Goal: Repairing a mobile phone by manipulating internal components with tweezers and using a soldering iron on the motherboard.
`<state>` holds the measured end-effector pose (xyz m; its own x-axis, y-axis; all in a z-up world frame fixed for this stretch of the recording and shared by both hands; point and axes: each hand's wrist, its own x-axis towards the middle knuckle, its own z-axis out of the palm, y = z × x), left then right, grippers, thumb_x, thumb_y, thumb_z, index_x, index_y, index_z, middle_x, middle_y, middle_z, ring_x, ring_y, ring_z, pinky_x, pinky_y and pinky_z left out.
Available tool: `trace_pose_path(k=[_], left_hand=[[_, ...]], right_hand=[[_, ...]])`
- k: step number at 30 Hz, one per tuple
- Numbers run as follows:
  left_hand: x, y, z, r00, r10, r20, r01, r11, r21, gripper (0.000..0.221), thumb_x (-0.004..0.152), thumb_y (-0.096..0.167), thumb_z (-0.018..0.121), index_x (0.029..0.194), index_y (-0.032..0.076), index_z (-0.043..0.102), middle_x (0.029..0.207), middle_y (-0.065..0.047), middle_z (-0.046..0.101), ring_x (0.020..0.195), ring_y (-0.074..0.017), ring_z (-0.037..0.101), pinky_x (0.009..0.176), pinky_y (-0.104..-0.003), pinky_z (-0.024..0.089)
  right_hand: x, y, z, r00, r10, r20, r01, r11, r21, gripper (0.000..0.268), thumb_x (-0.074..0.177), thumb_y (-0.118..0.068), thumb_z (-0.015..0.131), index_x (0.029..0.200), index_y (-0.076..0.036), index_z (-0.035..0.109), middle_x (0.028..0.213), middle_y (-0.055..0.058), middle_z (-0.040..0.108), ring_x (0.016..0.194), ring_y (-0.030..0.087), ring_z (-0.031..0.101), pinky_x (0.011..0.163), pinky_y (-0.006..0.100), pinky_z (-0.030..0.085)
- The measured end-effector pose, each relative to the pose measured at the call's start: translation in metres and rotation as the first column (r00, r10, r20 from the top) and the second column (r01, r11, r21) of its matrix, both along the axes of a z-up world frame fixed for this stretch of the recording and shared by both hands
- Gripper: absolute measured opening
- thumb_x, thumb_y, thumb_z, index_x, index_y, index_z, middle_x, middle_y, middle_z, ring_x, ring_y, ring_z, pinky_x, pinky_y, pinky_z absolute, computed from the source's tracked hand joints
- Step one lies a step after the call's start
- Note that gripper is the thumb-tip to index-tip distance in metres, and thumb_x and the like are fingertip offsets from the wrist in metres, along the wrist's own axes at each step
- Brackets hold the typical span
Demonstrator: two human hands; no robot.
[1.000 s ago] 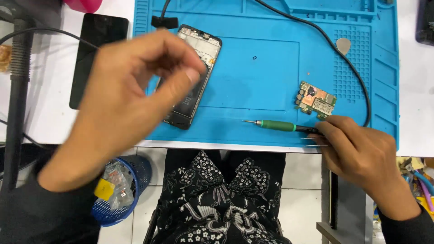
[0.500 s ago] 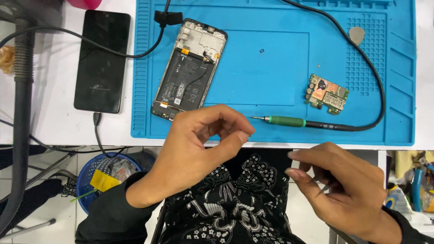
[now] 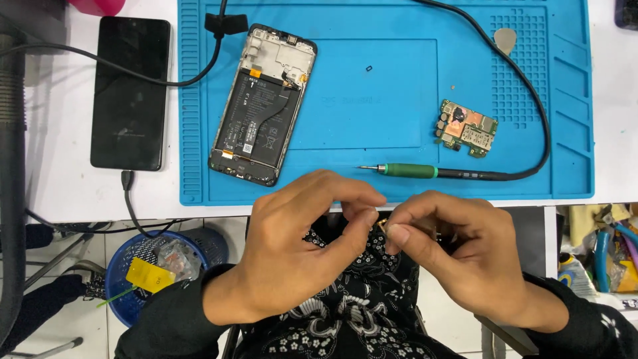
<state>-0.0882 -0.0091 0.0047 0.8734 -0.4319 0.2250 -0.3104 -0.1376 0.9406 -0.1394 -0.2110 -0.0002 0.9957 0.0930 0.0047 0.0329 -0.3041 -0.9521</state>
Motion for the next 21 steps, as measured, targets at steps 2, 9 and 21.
trace_pose_path(k=[2,9,21], left_hand=[[0.0000,0.0028,-0.0014,0.986,-0.012,0.165,0.010,1.000,0.019,0.006,0.098,0.006,0.065,0.103,0.009,0.066,0.085,-0.003,0.069,0.076,-0.0168,0.066,0.073,-0.030,0.055],[0.0007,0.0073,-0.0030,0.988,-0.099,-0.121,0.104,0.994,0.034,0.014,0.095,0.025,0.066,0.094,0.011,0.067,0.080,0.001,0.068,0.071,-0.0126,0.064,0.064,-0.028,0.048],[0.0045,0.0113,-0.0022,0.970,-0.198,0.143,0.179,0.974,0.139,0.018,0.105,0.020,0.053,0.094,0.007,0.058,0.079,-0.005,0.058,0.069,-0.0208,0.056,0.070,-0.037,0.046]], right_hand=[[0.0004,0.0019,0.0012,0.997,-0.008,-0.074,0.008,1.000,0.002,0.018,0.095,-0.021,0.067,0.083,-0.009,0.074,0.066,0.000,0.074,0.049,0.006,0.051,0.047,0.022,0.040],[-0.0012,0.0056,-0.0017,1.000,0.017,0.023,-0.017,1.000,0.000,0.015,0.094,-0.017,0.067,0.086,-0.005,0.072,0.068,0.003,0.071,0.049,0.009,0.045,0.047,0.023,0.038],[0.0002,0.0090,-0.0078,0.997,-0.027,-0.076,0.029,0.999,0.020,0.017,0.094,-0.018,0.069,0.085,-0.005,0.076,0.067,0.003,0.074,0.053,0.006,0.057,0.049,0.021,0.044]])
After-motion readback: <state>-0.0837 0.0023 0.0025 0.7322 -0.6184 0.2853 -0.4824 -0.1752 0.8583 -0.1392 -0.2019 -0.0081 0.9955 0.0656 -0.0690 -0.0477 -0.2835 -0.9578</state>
